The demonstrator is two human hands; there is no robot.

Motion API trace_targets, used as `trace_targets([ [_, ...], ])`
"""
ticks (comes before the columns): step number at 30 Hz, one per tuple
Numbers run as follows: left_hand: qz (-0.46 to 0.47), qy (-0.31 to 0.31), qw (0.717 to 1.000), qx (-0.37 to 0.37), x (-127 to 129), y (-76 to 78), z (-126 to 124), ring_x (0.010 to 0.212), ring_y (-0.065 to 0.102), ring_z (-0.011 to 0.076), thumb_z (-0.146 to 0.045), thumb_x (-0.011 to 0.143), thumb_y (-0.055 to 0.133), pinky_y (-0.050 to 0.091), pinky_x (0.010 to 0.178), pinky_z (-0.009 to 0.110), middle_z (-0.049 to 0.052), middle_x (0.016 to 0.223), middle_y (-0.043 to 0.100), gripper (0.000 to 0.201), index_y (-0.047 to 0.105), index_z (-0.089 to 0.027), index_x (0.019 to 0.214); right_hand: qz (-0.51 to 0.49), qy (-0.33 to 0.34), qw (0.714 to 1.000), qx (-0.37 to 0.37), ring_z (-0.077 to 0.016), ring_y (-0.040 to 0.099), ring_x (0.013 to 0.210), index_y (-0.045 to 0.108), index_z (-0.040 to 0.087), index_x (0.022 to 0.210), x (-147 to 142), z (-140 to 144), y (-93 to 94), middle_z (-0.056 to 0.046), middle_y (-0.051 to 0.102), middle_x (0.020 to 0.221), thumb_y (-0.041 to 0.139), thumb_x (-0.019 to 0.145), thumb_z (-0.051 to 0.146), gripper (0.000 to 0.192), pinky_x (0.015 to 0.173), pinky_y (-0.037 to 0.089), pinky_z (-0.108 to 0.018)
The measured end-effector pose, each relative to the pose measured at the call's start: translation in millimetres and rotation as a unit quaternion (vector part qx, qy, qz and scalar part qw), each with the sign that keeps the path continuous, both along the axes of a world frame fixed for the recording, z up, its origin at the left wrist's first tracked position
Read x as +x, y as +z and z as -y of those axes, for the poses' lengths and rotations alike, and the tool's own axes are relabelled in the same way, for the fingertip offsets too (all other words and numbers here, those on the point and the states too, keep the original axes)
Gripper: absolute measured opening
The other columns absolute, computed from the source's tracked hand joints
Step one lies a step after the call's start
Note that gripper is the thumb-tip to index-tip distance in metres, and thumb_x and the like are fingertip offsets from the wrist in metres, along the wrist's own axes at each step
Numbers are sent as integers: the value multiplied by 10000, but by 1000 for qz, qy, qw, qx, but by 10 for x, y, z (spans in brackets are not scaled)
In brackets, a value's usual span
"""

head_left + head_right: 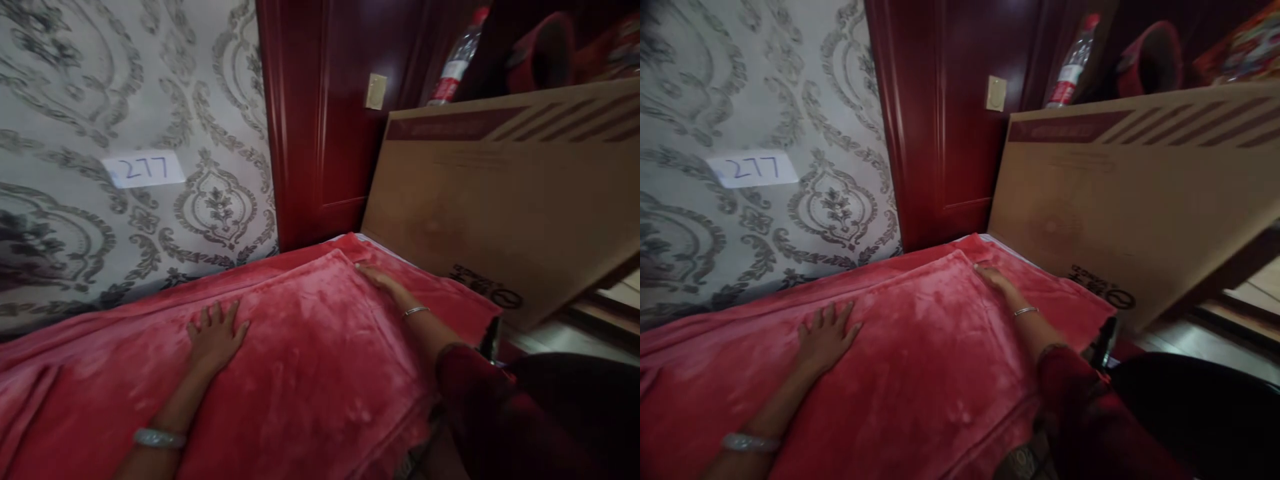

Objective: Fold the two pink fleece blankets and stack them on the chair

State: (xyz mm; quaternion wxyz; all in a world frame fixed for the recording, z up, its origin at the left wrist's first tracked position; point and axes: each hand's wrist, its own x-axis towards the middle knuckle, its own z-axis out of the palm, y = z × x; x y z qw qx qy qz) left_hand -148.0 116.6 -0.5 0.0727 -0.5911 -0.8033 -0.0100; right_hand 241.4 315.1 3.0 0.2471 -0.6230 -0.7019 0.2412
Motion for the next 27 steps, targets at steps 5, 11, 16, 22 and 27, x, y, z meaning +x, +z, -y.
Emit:
trace_targets([
  [5, -2, -8, 1000, 14, -18, 8, -17, 1441, 291, 435, -555, 958, 290, 274, 1066, 650, 219, 1584, 337, 682, 363, -217, 1546, 45, -24, 999, -9, -230, 680, 986, 727, 149, 1068, 152, 397, -136, -107, 739, 1105, 631, 921, 373, 285, 867, 512, -284],
  [11, -1, -16, 1000, 22, 17, 28, -2, 1424, 307, 435, -540, 954, 296, 284, 1058, 663, 217, 1569, 358, 677, 374, -209, 1539, 68, -60, 996, 21, -239, 627, 1126, 655, 154, 1212, 59, 577, -194, -115, 695, 1209, 550, 967, 327, 317, 934, 471, -296],
  [16, 41, -41, 997, 42, 10, 107, 20, 1418, 310, 459, -528, 957, 287, 276, 1057, 700, 226, 1577, 343, 685, 388, -157, 1525, 71, -33, 996, -29, -202, 665, 987, 693, 151, 1144, 300, 729, -24, -75, 734, 1118, 486, 1001, 440, 383, 843, 497, -252],
  [22, 58, -206, 974, 73, 208, 183, 99, 1369, 440, 328, -379, 914, 355, 363, 1116, 494, 185, 1438, 531, 532, 594, -111, 1307, 110, -41, 990, -75, -228, 674, 997, 727, 151, 1123, 792, 1149, 87, -119, 710, 1208, 441, 1013, 537, 492, 894, 483, -276],
  [27, 156, -436, 886, -17, 1098, 223, 643, 1015, 635, 234, -385, 950, 382, 478, 951, 385, 83, 1083, 699, 359, 695, -223, 1014, 165, -69, 981, -80, -262, 687, 993, 739, 131, 1103, 844, 1480, 50, -151, 729, 1138, 423, 1007, 567, 547, 833, 490, -275],
])
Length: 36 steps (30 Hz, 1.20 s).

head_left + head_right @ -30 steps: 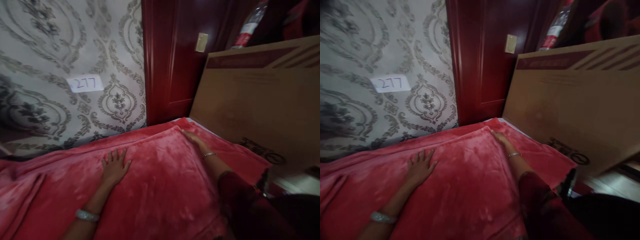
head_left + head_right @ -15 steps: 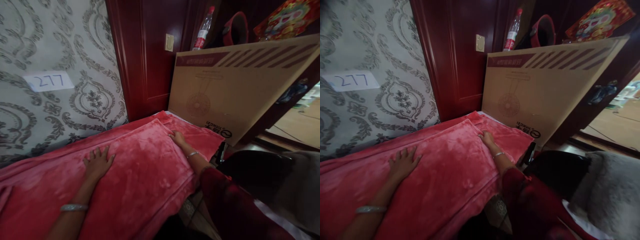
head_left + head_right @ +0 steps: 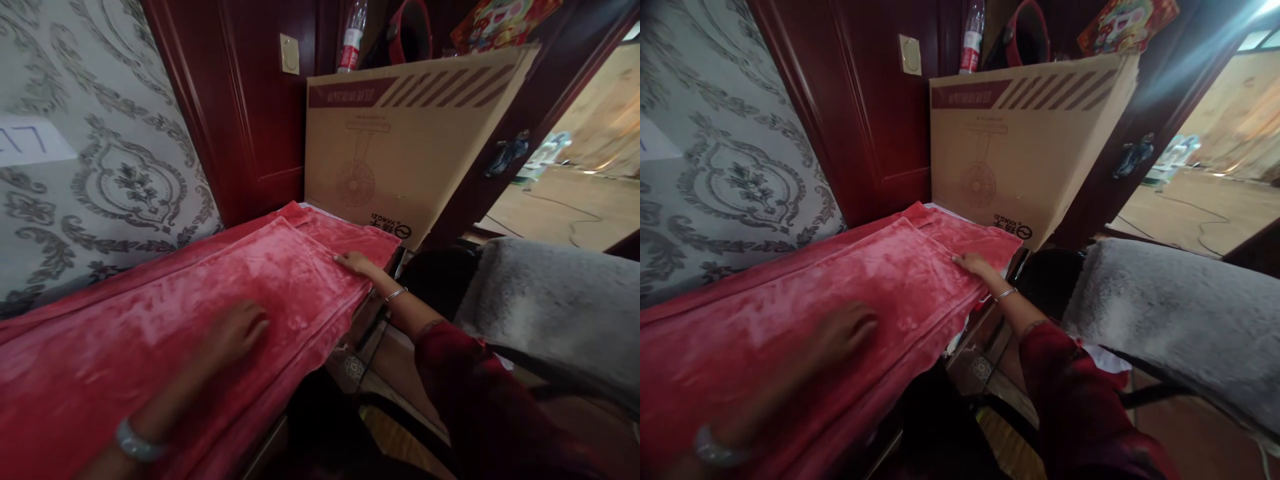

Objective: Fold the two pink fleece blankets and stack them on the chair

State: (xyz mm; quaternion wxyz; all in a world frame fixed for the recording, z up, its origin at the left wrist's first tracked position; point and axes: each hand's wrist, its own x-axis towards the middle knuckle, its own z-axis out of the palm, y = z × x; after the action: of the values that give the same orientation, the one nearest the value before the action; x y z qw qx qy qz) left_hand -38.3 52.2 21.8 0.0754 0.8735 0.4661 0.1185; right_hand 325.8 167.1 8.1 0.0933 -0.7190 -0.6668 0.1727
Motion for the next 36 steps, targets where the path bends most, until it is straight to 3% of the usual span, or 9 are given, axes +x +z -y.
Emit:
trace_targets([
  [4, -29, -44, 997, -56, 579, -23, 374, 924, 627, 229, -416, 926, 497, 501, 838, 370, 90, 1047, 665, 284, 642, -200, 1040, 43, -11, 999, 25, -295, 659, 1095, 706, 129, 1170, -62, 160, -18, -191, 691, 1215, 505, 969, 580, 533, 843, 483, -288],
  [10, -27, -68, 997, 13, 693, -283, 503, 1119, 580, 274, -296, 958, 413, 445, 1016, 460, 122, 1168, 652, 322, 631, -182, 1166, 69, -23, 995, 62, -273, 650, 1116, 704, 159, 1160, 21, 249, -91, -170, 703, 1194, 428, 1016, 516, 474, 854, 468, -286],
  [15, 50, -65, 994, -66, 496, -163, 382, 1001, 632, 221, -352, 957, 431, 516, 913, 381, 96, 1088, 680, 340, 667, -178, 1131, 73, -38, 994, 75, -263, 660, 1089, 692, 173, 1178, 41, 278, -187, -154, 714, 1169, 429, 1014, 515, 462, 821, 469, -278],
  [17, 59, -26, 997, -35, 325, -113, 334, 1107, 615, 225, -351, 974, 388, 476, 1010, 406, 100, 1194, 675, 383, 663, -186, 1183, 75, -43, 993, 78, -262, 662, 1084, 689, 174, 1185, 24, 301, -213, -152, 718, 1158, 426, 1015, 507, 457, 809, 469, -275],
  [21, -35, 92, 994, 56, 21, -218, 480, 1459, 311, 373, -462, 927, 491, 256, 1169, 598, 154, 1568, 405, 610, 469, -190, 1472, 74, -57, 992, 86, -268, 673, 1054, 694, 164, 1185, 9, 343, -256, -162, 725, 1125, 425, 1014, 497, 461, 783, 469, -278],
  [25, -110, 120, 986, 15, 52, -372, 749, 1498, 217, 406, -514, 943, 471, 199, 1164, 652, 141, 1638, 272, 639, 398, -261, 1525, 62, -70, 991, 97, -266, 684, 1020, 712, 169, 1160, 28, 357, -299, -149, 739, 1085, 418, 1011, 511, 475, 736, 460, -268],
  [28, -115, 122, 986, -9, 127, -334, 795, 1510, 176, 402, -505, 961, 453, 162, 1178, 643, 155, 1648, 227, 638, 378, -242, 1537, 61, -78, 990, 103, -265, 687, 1009, 723, 172, 1140, 41, 374, -312, -144, 744, 1062, 415, 1009, 525, 487, 704, 450, -263],
  [33, -40, 53, 995, -78, -170, -126, 807, 1482, 302, 327, -433, 986, 419, 260, 1187, 539, 143, 1589, 380, 526, 507, -200, 1450, 73, -79, 989, 98, -271, 688, 986, 715, 159, 1183, 63, 411, -317, -158, 740, 1066, 418, 1004, 526, 505, 690, 451, -276],
  [36, 8, 70, 997, -43, -538, -48, 1054, 1376, 471, 273, -356, 986, 410, 367, 1139, 483, 121, 1460, 549, 424, 606, -210, 1332, 76, -72, 990, 96, -283, 682, 980, 705, 132, 1215, 85, 416, -326, -186, 732, 1075, 416, 1005, 511, 521, 689, 444, -293],
])
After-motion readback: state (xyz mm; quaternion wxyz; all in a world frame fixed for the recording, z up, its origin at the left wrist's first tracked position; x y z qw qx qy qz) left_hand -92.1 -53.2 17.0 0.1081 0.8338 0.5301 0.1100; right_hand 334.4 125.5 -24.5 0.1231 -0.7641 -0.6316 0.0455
